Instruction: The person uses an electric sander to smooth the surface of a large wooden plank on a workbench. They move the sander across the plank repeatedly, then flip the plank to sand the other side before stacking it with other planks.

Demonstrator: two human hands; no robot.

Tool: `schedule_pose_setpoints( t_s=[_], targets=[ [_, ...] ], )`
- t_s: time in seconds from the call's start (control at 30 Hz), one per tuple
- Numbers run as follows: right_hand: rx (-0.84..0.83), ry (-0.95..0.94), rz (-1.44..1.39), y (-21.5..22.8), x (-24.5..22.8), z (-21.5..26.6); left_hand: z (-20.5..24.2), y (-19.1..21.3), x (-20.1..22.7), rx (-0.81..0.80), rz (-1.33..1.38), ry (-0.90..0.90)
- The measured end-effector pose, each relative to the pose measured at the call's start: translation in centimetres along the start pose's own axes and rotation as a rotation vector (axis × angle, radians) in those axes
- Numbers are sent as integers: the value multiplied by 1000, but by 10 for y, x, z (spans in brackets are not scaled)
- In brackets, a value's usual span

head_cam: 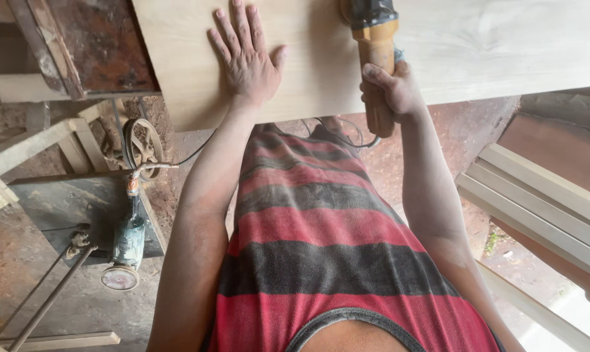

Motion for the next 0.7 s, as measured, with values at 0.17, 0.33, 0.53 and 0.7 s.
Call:
schedule_pose_setpoints(
  t_s=[0.17,0.33,0.53,0.7],
  targets=[
    [115,22,-46,82,-22,7,-17,11,21,-109,-59,55],
    [271,69,-103,131,-48,11,-33,23,23,-127,-78,115],
    [115,-15,-9,80,-26,-30,-34,25,22,-187,-99,171],
    [-146,216,158,21,-28,-58,-31,25,23,-170,-116,185]
  ],
)
Point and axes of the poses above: each hand's wrist, its own z-axis away from the middle knuckle, its own y-axis out of the back of the hand, x = y × z, the point moved 8 cm from there along -z, towards the middle knuckle, and after that the axes turned 15 degrees about -z, right-handed, at the moved point
